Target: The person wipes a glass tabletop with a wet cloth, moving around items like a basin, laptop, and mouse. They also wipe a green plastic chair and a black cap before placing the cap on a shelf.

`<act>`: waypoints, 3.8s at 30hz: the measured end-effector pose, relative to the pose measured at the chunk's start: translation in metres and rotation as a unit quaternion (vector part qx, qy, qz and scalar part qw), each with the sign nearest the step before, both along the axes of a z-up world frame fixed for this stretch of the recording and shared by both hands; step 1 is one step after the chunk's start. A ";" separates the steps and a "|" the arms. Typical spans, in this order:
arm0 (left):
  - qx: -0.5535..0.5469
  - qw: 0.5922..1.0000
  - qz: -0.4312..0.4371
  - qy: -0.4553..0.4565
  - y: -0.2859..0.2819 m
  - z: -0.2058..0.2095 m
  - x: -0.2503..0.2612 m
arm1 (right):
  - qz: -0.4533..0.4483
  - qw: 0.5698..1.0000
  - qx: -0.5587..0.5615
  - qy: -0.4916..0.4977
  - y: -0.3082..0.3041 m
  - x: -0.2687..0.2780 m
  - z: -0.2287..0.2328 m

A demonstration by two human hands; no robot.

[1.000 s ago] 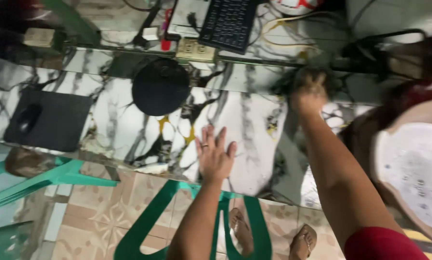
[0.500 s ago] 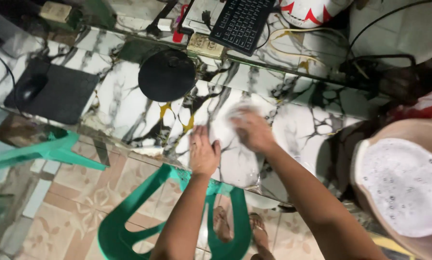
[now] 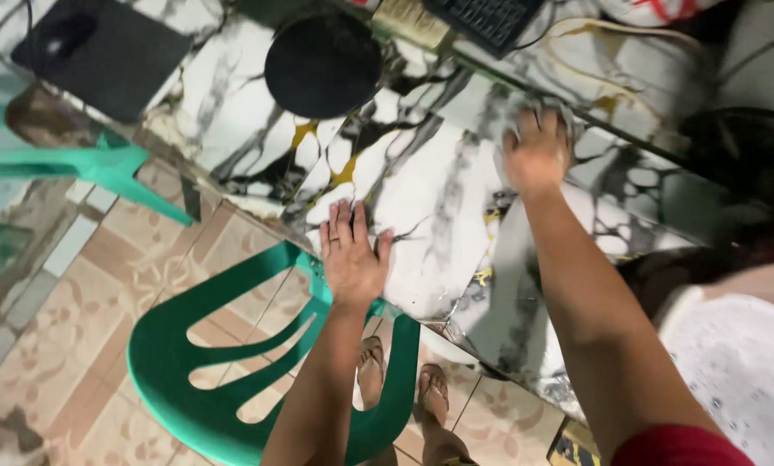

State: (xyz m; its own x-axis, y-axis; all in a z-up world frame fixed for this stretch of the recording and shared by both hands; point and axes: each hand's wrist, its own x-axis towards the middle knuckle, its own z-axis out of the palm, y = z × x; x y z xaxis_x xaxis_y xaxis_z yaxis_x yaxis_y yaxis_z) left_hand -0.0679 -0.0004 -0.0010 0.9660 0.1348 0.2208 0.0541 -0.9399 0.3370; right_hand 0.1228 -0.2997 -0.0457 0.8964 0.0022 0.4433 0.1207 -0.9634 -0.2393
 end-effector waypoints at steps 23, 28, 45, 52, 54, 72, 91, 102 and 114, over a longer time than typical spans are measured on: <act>-0.511 0.779 0.312 -0.186 0.026 -0.041 -0.026 | 0.411 0.809 0.383 0.173 0.195 -0.010 0.015; -0.781 0.530 0.301 -0.136 0.048 -0.039 -0.026 | 0.228 0.956 0.089 0.162 0.203 0.041 0.009; -0.803 0.536 0.259 -0.015 -0.001 0.024 -0.066 | 0.210 0.613 0.729 0.221 0.091 -0.076 -0.008; -0.783 0.561 0.266 -0.040 -0.041 -0.026 -0.073 | -0.012 0.828 0.529 0.186 0.060 -0.120 0.025; -0.797 0.535 0.269 -0.085 -0.046 -0.040 -0.076 | 0.172 0.984 0.042 -0.007 0.098 -0.153 0.002; -0.799 0.509 0.298 0.119 -0.086 0.040 -0.104 | 0.066 0.995 0.069 -0.032 0.023 -0.200 0.053; -0.609 0.758 0.188 0.137 -0.118 0.040 -0.127 | 0.105 0.991 0.025 0.077 0.029 -0.309 0.054; -0.148 0.979 -0.029 0.141 -0.092 0.024 -0.062 | -0.190 0.962 0.184 -0.065 -0.070 -0.183 -0.010; -0.087 0.985 -0.005 0.152 -0.016 0.020 -0.050 | 0.051 0.999 -0.003 -0.003 0.063 -0.068 -0.017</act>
State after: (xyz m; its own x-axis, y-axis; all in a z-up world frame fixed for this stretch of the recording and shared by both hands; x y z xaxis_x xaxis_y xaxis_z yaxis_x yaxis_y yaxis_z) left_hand -0.1177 -0.0166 0.0191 0.9853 0.1358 -0.1040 0.1688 -0.8702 0.4629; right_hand 0.0545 -0.2371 -0.0622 0.8885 0.0956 0.4488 0.2192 -0.9477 -0.2321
